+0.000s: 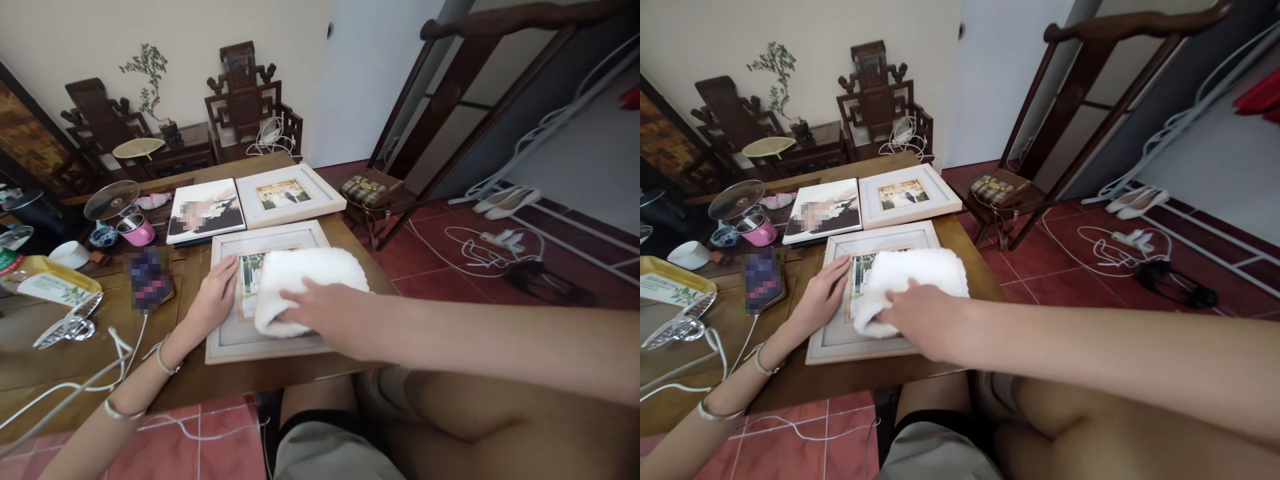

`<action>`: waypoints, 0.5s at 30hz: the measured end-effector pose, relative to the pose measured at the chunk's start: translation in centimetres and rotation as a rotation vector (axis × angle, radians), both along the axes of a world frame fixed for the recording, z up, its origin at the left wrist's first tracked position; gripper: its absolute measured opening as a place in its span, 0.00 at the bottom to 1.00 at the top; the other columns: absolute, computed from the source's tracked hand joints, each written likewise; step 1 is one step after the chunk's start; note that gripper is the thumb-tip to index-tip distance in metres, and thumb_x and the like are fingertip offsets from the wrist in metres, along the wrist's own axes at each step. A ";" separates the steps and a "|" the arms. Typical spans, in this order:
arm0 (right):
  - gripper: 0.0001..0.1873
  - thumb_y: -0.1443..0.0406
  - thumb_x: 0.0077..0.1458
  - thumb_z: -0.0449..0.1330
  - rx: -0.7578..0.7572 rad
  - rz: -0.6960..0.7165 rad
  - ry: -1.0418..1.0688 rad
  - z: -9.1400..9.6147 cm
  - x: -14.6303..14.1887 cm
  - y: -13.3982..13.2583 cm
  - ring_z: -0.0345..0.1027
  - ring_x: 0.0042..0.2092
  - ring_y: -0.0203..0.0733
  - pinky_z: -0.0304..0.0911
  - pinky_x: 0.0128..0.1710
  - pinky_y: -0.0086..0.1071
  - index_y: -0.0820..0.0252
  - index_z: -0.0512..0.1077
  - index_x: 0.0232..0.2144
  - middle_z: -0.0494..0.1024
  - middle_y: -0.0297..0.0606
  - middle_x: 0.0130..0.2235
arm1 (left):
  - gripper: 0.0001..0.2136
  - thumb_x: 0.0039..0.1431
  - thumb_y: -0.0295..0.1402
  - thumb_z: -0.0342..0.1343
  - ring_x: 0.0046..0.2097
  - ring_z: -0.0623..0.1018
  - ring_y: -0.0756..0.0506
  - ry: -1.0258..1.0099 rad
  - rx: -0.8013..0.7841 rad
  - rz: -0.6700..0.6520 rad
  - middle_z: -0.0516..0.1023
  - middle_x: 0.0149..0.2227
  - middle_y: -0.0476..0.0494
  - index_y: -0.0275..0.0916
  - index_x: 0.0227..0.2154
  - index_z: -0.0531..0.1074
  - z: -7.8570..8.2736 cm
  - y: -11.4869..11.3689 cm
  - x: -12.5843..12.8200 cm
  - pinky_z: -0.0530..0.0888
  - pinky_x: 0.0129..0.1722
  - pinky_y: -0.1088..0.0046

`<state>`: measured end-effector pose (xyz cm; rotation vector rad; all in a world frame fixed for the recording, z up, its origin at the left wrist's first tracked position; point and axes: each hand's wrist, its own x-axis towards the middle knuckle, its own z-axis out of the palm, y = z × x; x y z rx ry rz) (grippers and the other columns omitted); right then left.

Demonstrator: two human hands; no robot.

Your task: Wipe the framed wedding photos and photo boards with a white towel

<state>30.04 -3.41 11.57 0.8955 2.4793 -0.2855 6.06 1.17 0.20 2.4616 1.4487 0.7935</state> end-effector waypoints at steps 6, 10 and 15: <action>0.32 0.76 0.60 0.51 0.449 0.028 0.034 -4.8 1.1 5.2 0.44 0.67 0.69 0.57 0.55 0.66 0.47 0.64 0.62 0.49 0.45 0.70 | 0.19 0.67 0.33 0.45 0.63 0.68 0.38 -0.008 -0.011 0.005 0.70 0.60 0.32 0.32 0.56 0.70 0.4 0.0 0.2 0.65 0.64 0.52; 0.33 0.77 0.59 0.52 0.514 -0.014 0.005 -5.6 0.9 7.5 0.42 0.67 0.70 0.55 0.57 0.66 0.45 0.65 0.61 0.47 0.39 0.70 | 0.20 0.67 0.33 0.45 0.64 0.67 0.37 -0.001 -0.016 0.005 0.70 0.60 0.29 0.29 0.57 0.70 -0.1 0.1 0.2 0.64 0.64 0.52; 0.34 0.79 0.51 0.56 0.347 -0.013 -0.085 -2.7 -0.5 4.9 0.53 0.63 0.71 0.67 0.49 0.54 0.54 0.68 0.60 0.53 0.45 0.69 | 0.20 0.67 0.33 0.45 0.63 0.68 0.38 -0.011 -0.005 0.008 0.70 0.60 0.30 0.30 0.57 0.70 -0.1 0.0 0.2 0.64 0.64 0.52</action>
